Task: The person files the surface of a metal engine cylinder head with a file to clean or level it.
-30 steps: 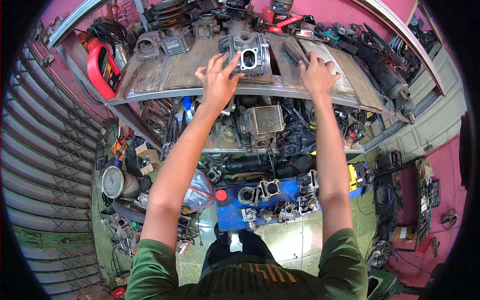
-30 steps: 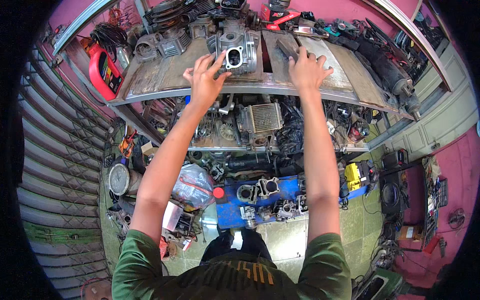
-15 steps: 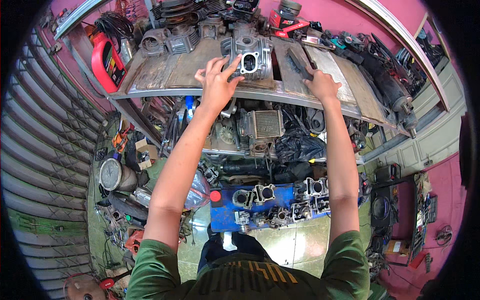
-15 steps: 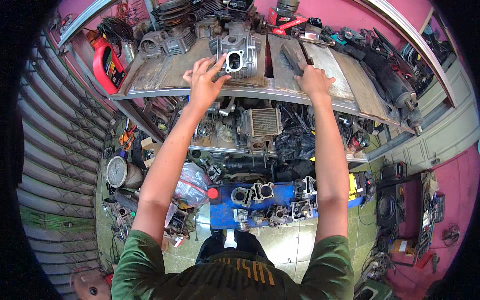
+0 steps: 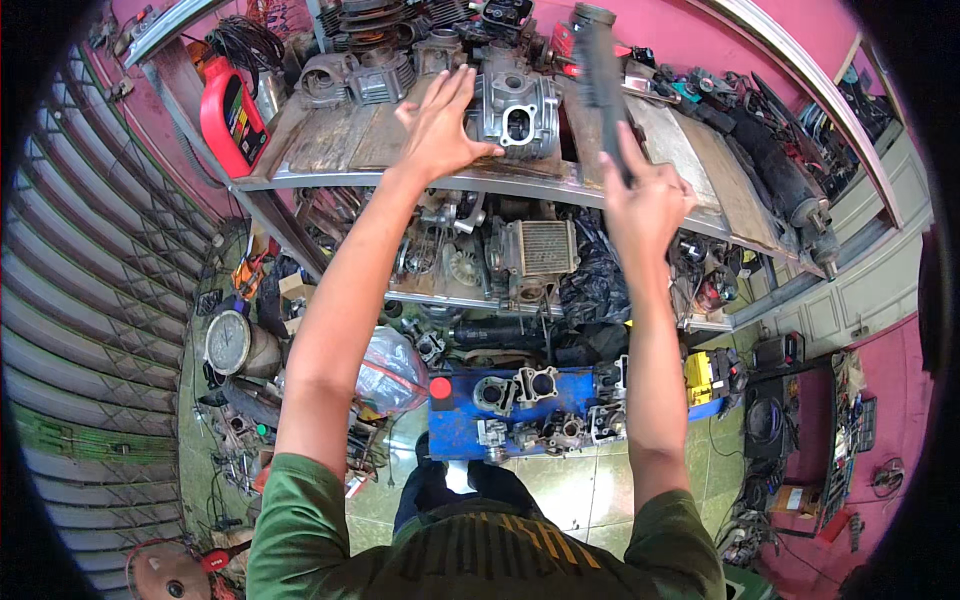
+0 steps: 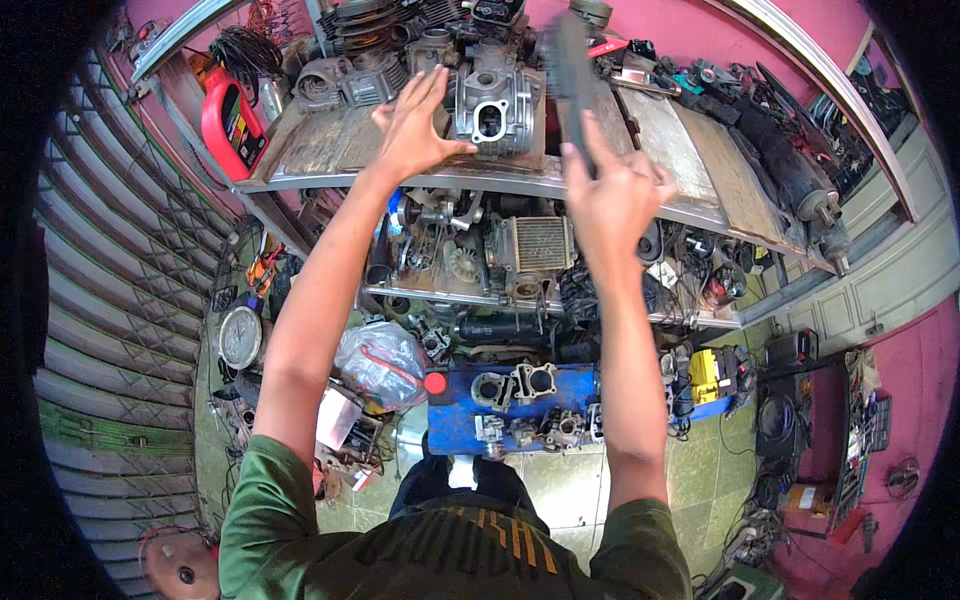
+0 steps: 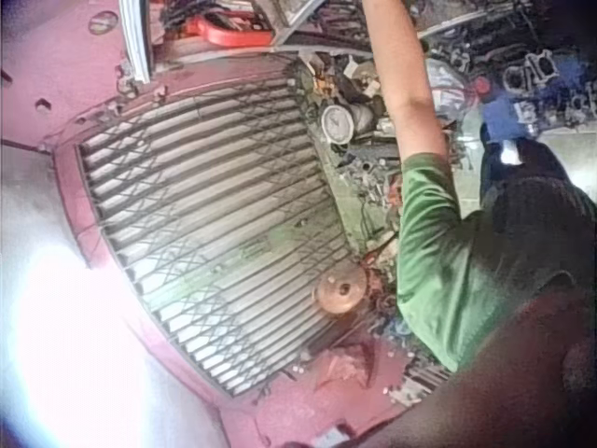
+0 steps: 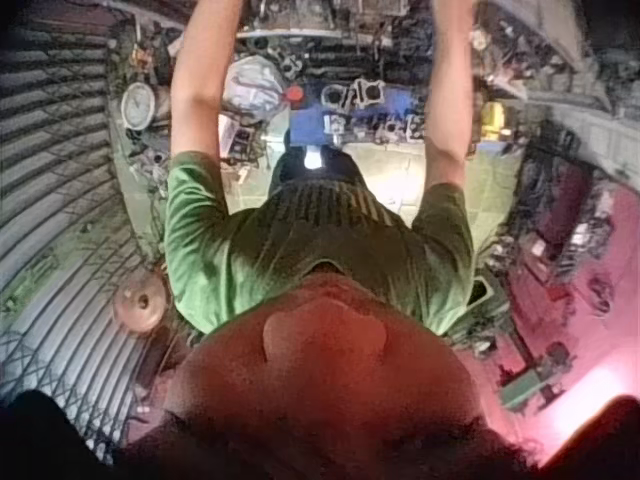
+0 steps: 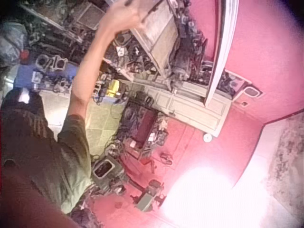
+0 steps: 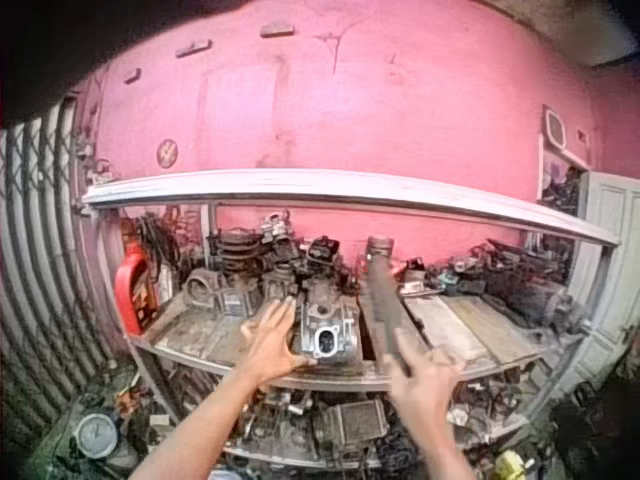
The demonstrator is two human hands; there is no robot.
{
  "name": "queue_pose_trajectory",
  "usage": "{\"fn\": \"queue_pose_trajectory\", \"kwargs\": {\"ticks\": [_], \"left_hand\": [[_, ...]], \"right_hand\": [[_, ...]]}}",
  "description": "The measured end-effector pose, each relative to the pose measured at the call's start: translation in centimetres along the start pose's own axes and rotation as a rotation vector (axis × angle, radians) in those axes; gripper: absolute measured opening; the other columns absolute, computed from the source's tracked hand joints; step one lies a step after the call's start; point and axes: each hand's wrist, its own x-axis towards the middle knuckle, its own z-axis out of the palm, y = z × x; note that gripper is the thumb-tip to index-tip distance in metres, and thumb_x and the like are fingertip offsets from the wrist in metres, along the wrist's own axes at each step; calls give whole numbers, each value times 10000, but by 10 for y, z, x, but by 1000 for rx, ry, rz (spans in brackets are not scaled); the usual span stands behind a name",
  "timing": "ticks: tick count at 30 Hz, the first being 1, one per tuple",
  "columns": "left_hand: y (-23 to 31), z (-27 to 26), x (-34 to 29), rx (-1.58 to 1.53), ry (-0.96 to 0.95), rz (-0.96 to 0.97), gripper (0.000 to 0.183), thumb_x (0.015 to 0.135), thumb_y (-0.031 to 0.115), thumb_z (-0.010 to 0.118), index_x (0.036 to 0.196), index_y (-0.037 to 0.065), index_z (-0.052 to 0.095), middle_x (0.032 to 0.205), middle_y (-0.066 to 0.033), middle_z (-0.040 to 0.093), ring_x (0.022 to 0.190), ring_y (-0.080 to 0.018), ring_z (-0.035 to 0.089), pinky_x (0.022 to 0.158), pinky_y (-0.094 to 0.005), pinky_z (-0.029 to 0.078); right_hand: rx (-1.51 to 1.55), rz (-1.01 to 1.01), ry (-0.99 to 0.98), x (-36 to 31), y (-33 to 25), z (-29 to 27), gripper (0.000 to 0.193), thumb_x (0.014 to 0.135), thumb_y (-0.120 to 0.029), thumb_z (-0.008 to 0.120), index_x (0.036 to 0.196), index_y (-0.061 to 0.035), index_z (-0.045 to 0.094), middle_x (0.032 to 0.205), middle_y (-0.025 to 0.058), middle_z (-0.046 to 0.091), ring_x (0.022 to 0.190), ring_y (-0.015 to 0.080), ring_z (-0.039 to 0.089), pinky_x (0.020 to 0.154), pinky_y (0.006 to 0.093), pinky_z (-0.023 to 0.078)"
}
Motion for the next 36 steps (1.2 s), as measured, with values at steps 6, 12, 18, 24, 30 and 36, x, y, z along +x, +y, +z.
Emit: {"fn": "queue_pose_trajectory", "kwargs": {"ticks": [6,12,18,24,30,36], "left_hand": [[-1,8,10,-52,-89,22,1258,577,578,925,1593,107,351,1662,-67,344,1544,-252,282,1116,-652,242],[-3,9,14,-93,-104,24,1203,575,549,934,1564,108,411,1622,-77,393,1541,-258,284,1111,-673,229],[-8,6,12,-84,-111,9,1202,574,519,940,1572,120,402,1601,-67,416,1535,-260,292,1097,-660,235],[-4,12,8,-179,-71,-3,1245,558,542,943,1596,162,372,1609,-74,419,1534,-251,302,1100,-615,234],[-8,13,9,-184,-40,20,1261,530,591,933,1584,154,395,1605,-86,437,1532,-241,308,1110,-613,231],[-14,21,10,-180,-16,23,1250,524,591,934,1580,174,410,1615,-83,417,1516,-242,337,1100,-638,238]], "right_hand": [[-41,-228,23,-20,-55,33,415,833,-283,778,1241,-219,742,693,79,692,782,245,635,1031,627,318],[-209,-266,-49,-33,-74,43,492,823,-267,776,1303,-195,699,838,60,754,865,239,672,1103,680,218],[-157,-183,-173,-66,-81,32,472,832,-241,771,1292,-161,706,788,57,734,836,207,689,1107,642,240],[42,-184,79,-63,-74,30,421,835,-226,771,1247,-152,724,731,31,708,760,186,675,1086,636,262],[-156,-250,29,-49,-74,47,356,852,-219,743,1193,-119,729,667,58,695,755,207,678,1057,626,294],[76,-188,-8,-85,-81,32,435,826,-211,783,1246,-125,713,659,32,679,753,191,669,1046,588,311]]}}
